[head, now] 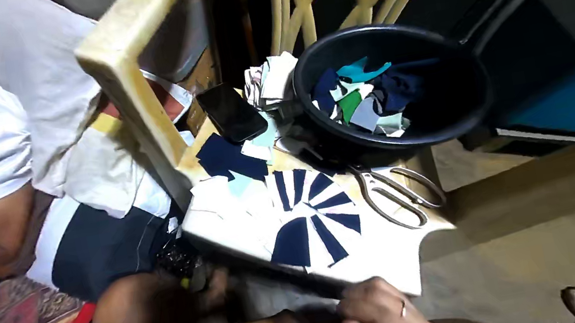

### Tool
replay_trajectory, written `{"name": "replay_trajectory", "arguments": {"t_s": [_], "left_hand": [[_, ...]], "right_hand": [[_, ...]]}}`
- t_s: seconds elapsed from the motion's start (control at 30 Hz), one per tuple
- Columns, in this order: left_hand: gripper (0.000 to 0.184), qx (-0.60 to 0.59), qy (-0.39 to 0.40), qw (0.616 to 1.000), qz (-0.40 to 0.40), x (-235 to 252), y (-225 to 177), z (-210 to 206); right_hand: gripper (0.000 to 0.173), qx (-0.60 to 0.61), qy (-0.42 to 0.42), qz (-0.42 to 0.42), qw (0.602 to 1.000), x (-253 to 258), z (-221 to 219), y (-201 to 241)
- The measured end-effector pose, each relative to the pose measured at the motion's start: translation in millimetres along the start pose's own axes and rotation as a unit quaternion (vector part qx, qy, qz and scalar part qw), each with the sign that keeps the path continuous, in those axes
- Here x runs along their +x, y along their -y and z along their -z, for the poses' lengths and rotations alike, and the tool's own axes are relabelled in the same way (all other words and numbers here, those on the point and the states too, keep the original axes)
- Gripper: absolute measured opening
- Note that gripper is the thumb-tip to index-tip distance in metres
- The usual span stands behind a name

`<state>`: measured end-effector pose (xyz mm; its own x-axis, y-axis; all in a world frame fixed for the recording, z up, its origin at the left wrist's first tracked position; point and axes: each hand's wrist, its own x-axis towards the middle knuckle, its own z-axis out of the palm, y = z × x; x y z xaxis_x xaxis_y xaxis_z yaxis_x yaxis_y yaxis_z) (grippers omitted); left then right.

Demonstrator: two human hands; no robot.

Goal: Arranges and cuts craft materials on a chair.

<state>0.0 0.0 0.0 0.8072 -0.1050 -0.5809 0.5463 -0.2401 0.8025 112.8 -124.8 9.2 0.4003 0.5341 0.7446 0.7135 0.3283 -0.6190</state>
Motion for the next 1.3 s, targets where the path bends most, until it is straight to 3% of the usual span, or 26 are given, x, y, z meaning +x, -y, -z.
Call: {"name": "replay_trajectory", "arguments": {"t_s": [0.07,0.13,0.2,0.3,0.4,0.5,0.57,0.67,0.8,1.07,1.2,1.3], "left_hand": [[0.024,-0.062,-0.043,0.991,-0.114,-9.2,13.4,-1.9],[0.020,-0.108,-0.134,0.962,-0.211,-37.6,-6.9,9.4],[0.015,-0.115,-0.197,0.940,-0.255,-58.0,-22.7,20.2],[0.016,-0.129,-0.263,0.917,-0.272,-70.5,-30.9,23.2],[0.017,-0.139,-0.275,0.906,-0.291,-71.6,-28.6,22.7],[0.017,-0.138,-0.277,0.900,-0.308,-72.9,-26.5,24.5],[0.015,-0.127,-0.272,0.898,-0.323,-73.8,-23.9,27.6],[0.012,-0.099,-0.268,0.895,-0.342,-76.8,-21.8,33.5],[0.019,-0.091,-0.302,0.883,-0.347,-80.0,-16.4,38.9],[0.021,-0.156,-0.407,0.862,-0.258,-67.3,-12.1,42.3],[0.022,-0.210,-0.478,0.822,-0.229,-44.9,-11.2,44.0],[0.011,-0.190,-0.503,0.813,-0.223,-30.9,-10.4,46.3]], "right_hand": [[0.025,0.047,-0.025,-0.024,0.998,0.9,-0.4,-5.4],[0.027,0.091,-0.004,-0.070,0.993,2.6,-2.6,-6.6],[0.034,0.167,0.047,-0.131,0.976,5.0,-5.3,-6.8],[0.040,0.304,0.116,-0.228,0.918,8.1,-6.3,-6.3],[0.020,0.387,0.141,-0.287,0.865,15.8,-2.8,1.2],[0.037,0.402,0.160,-0.299,0.850,25.1,-3.0,0.8],[0.050,0.403,0.215,-0.294,0.839,32.5,-3.3,-2.5],[0.051,0.420,0.250,-0.313,0.814,43.2,-5.6,-3.4],[0.046,0.370,0.197,-0.333,0.844,58.9,-4.1,-8.4],[0.043,0.281,0.182,-0.329,0.883,77.8,-6.7,-20.5],[0.041,0.146,0.140,-0.305,0.930,82.6,-13.6,-31.8],[0.027,0.034,0.125,-0.272,0.954,85.1,-17.3,-40.4]]}}
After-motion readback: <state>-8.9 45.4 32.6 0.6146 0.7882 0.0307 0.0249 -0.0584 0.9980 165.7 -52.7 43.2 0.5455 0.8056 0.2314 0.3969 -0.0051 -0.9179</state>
